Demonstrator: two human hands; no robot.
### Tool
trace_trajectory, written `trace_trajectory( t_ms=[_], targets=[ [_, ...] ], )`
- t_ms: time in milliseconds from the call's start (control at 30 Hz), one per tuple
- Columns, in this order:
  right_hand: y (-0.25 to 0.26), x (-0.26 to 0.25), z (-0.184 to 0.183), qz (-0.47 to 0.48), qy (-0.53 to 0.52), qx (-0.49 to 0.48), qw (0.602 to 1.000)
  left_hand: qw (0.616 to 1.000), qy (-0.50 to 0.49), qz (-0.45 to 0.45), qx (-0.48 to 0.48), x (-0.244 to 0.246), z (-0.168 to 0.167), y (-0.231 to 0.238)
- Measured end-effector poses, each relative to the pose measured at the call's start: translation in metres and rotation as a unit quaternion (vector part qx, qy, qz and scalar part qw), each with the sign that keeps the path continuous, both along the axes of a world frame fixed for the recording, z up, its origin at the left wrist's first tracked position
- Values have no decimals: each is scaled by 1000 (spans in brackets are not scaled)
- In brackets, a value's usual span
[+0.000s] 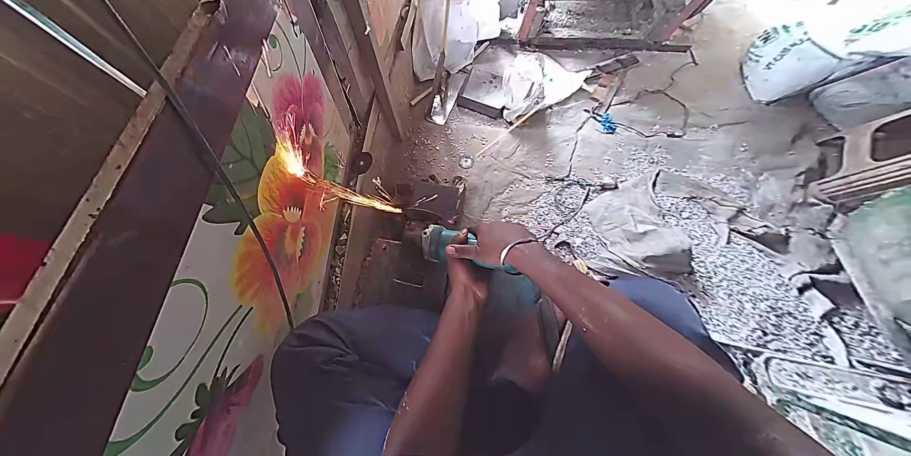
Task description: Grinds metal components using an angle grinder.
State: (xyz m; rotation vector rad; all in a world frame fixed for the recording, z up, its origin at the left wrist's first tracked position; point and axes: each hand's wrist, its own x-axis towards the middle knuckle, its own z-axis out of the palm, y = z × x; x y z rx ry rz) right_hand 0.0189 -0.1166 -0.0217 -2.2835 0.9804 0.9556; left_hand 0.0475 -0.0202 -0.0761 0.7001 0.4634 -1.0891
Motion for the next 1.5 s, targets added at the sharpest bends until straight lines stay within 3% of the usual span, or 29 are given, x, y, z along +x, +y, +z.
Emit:
trace_trajectory(
  t_ms=[567, 1500],
  targets=[
    [-2, 3, 5, 0, 12, 8, 1000, 999, 5, 19, 36, -1, -2, -3],
    [-4, 2, 4, 15, 15, -1, 1000, 1000, 20, 11, 12, -3, -2, -3]
  ],
)
